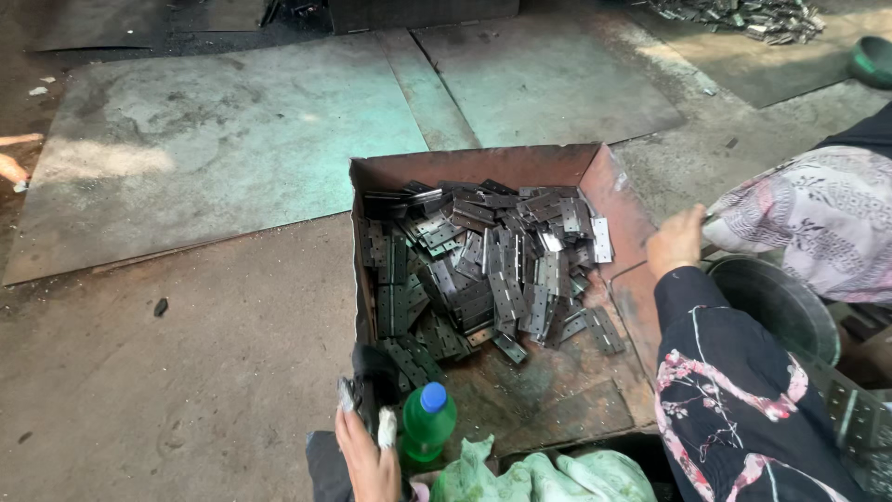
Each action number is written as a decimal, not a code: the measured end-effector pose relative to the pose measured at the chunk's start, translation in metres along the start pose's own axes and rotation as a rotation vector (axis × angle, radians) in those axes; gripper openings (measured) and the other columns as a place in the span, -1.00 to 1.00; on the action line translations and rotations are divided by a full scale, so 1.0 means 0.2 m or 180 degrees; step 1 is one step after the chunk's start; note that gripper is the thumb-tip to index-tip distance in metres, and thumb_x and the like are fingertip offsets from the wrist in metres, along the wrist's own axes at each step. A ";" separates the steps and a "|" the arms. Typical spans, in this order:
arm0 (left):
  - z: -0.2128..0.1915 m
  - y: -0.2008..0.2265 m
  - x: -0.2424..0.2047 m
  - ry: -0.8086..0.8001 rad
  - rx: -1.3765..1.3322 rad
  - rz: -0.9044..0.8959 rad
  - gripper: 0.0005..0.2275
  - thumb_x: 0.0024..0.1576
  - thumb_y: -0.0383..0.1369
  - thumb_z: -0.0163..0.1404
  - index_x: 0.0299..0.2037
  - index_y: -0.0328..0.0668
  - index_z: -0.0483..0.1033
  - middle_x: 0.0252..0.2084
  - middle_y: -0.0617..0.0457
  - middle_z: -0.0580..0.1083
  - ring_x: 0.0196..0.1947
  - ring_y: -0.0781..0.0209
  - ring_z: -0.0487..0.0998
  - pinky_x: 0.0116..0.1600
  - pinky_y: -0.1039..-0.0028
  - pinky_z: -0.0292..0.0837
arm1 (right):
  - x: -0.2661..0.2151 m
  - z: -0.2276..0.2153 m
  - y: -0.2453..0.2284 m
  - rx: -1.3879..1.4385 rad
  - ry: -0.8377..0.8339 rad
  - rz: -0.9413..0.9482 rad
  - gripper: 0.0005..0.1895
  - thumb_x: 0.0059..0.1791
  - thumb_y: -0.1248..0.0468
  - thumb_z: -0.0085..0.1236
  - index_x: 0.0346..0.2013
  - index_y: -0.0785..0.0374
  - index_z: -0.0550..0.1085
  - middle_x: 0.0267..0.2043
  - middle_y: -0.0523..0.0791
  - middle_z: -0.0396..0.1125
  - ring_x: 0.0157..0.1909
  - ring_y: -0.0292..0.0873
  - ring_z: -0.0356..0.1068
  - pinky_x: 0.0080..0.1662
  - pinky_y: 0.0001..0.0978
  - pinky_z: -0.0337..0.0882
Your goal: The person repeatedly picks small metal brackets from a cardboard box, places them into a press machine, and operates the press to process each piece. The person handles the brackets one at a time and continues the cycle throughout the clip.
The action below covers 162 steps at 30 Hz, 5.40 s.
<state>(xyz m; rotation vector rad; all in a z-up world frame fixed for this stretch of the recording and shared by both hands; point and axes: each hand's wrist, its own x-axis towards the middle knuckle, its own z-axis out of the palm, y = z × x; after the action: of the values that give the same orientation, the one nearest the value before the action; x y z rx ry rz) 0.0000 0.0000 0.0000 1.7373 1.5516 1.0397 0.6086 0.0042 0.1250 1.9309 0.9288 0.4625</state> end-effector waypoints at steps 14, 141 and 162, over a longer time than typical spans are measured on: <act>-0.09 0.11 0.02 -0.0094 0.0238 0.0314 -0.37 0.05 -0.47 -0.01 0.36 -0.53 0.08 0.39 -0.49 0.13 0.38 -0.46 0.15 0.40 0.07 0.08 | -0.18 0.16 0.40 0.1096 0.0334 0.0270 -0.75 0.03 0.24 0.05 -0.27 0.09 0.71 -0.19 -0.09 0.60 -0.15 -0.07 0.62 -0.20 -0.22 0.56; -0.15 0.27 0.00 0.0023 0.0712 0.0416 -0.44 0.07 -0.44 0.08 0.29 -0.49 0.22 0.31 -0.43 0.25 0.29 -0.41 0.26 0.31 0.08 0.22 | -0.53 -0.74 -0.99 0.4669 0.0840 -0.1134 -0.42 0.13 0.16 -0.09 0.46 -0.26 0.14 -0.50 0.12 0.41 -0.45 0.21 0.43 -0.30 0.12 0.42; -0.14 0.31 0.04 0.0299 0.0941 0.0566 -0.50 0.14 -0.34 0.09 0.24 -0.47 0.29 0.26 -0.45 0.33 0.22 -0.43 0.34 0.22 0.03 0.31 | -1.35 0.46 -0.85 0.4093 0.0095 -0.0060 -0.25 0.08 0.09 -0.01 0.47 -0.61 -0.05 -0.51 0.13 0.41 -0.42 0.26 0.45 -0.30 0.17 0.42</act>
<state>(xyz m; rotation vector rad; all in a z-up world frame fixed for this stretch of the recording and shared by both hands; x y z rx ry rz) 0.0105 -0.0046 0.0678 2.0851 1.7033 1.0302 0.4213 -0.2040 -0.0532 3.0222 1.4429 -0.2328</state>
